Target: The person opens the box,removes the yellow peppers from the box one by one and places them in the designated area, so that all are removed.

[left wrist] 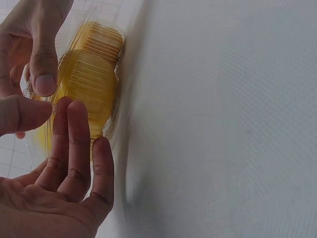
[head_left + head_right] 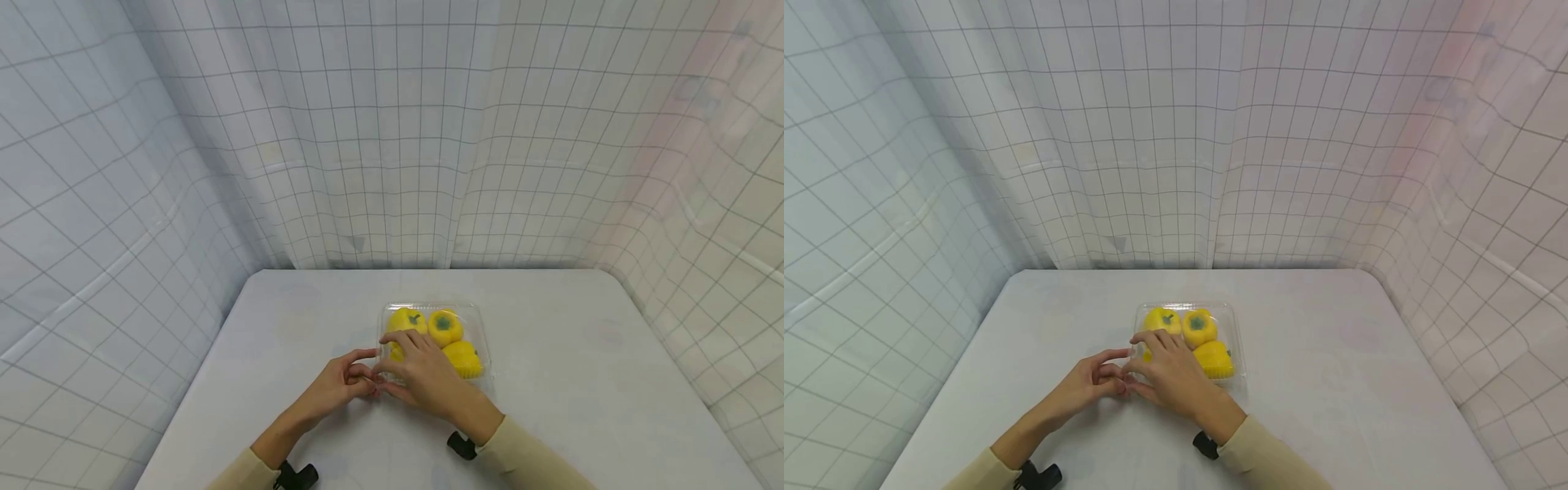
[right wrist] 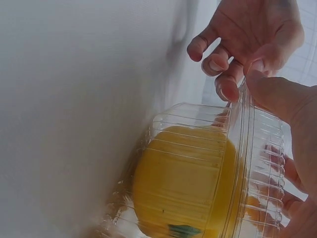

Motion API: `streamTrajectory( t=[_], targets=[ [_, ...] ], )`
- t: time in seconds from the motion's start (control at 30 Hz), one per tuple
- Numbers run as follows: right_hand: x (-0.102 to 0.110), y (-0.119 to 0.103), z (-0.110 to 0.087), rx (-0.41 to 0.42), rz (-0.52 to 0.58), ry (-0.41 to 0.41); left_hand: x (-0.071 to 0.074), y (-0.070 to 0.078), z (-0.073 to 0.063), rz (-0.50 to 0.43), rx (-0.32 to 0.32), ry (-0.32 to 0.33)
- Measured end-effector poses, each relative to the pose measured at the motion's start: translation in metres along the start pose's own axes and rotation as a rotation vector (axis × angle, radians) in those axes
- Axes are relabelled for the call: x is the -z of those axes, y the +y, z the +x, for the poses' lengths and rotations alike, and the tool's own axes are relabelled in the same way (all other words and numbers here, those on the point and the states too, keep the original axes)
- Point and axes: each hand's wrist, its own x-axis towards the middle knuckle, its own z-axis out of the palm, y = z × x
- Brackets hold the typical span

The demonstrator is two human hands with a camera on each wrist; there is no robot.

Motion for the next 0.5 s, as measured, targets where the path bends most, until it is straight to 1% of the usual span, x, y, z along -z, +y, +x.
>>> streamTrajectory(
  t=[0.17, 0.33, 0.5],
  targets=[
    [0.0005, -0.0023, 0.0004, -0.003, -0.006, -0.004, 0.0007, 0.0004, 0.0000, -0.003, 0.005, 0.000],
    [-0.0013, -0.0036, 0.0010, 0.009, -0.030, 0.013, 0.0016, 0.0012, -0.0010, -0.006, 0.008, 0.001],
    [-0.0029, -0.0039, 0.0020, 0.019, -0.016, 0.028, 0.0020, 0.0023, -0.0018, 0.000, 0.018, 0.010]
  ],
)
